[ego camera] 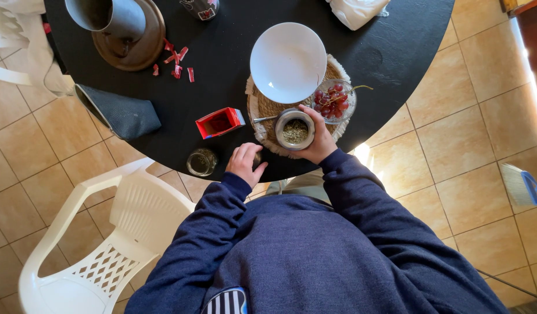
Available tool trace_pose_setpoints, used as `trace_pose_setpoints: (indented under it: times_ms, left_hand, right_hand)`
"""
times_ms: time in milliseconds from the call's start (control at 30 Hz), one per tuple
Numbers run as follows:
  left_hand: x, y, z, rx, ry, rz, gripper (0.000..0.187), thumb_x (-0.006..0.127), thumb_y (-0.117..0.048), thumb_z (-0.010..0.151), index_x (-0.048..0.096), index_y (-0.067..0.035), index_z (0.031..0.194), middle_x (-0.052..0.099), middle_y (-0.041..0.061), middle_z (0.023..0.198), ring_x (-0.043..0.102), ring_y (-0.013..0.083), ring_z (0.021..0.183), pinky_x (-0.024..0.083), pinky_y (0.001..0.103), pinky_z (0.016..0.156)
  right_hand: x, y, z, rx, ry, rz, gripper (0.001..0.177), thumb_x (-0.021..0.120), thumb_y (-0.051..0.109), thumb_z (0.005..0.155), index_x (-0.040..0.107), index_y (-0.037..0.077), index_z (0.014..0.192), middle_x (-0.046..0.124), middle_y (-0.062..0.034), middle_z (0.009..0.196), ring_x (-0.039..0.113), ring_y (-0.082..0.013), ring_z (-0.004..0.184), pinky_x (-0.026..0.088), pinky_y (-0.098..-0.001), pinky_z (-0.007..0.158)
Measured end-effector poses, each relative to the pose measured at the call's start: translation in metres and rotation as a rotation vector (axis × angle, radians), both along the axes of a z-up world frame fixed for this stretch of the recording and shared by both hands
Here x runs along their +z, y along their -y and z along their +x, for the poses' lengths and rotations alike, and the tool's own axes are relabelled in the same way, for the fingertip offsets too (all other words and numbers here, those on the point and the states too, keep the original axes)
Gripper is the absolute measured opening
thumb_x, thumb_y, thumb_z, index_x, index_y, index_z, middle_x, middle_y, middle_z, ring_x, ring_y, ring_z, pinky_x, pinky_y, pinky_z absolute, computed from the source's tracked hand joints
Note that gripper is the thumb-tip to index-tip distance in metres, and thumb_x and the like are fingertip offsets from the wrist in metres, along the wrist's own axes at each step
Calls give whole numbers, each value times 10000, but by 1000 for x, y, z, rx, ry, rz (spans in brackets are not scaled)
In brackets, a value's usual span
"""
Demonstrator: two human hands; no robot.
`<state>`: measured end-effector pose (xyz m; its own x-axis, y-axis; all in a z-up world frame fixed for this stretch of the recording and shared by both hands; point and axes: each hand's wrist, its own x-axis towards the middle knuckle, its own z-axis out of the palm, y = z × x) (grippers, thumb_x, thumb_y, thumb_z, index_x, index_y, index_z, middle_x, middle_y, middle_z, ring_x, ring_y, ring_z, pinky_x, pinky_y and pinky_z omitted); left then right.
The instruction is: Preparing a traditional mate drink by pouring yerba into a gourd, shaking it, and adding water from a thermos.
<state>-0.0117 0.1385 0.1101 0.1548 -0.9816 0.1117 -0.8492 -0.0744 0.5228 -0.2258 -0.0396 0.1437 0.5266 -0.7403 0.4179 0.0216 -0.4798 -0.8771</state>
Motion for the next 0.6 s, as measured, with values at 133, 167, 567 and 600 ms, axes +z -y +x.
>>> trace_pose_setpoints:
  times_ms: [133,167,567,600]
  left_hand:
    - [4,2,-2,-13,8,3,583,866,-353,730,611,-210,1234,585,1,1178,622,256,1095,548,388,939]
    - [4,3,-3,-4,12,2,594,868,-355,730,608,-207,1243,584,5,1183,621,257,1098,549,388,937]
    - [56,55,-24,28,-363,26,1217,959,-394,636,287,-141,1619,399,184,1577,432,408,1428,362,492,1205]
    - [55,60,-25,9,-370,24,1273,981,-371,591,278,-131,1624,371,194,1602,407,423,1446,341,501,1224]
  right_hand:
    - [5,2,-4,7,2,27,1090,1025,285,618,394,-13,1455,506,-239,1507,502,-410,1382,387,-486,1156]
    - [7,2,-4,16,-12,31,1105,1027,279,612,385,-10,1464,500,-237,1512,498,-412,1384,387,-490,1159]
    - [-3,-14,8,-52,-65,-101,1030,1027,287,585,494,-12,1415,544,-220,1470,555,-398,1333,456,-466,1125]
    - [-8,-16,7,-61,-82,-123,1051,1030,282,559,501,-13,1418,545,-222,1471,557,-402,1329,461,-470,1121]
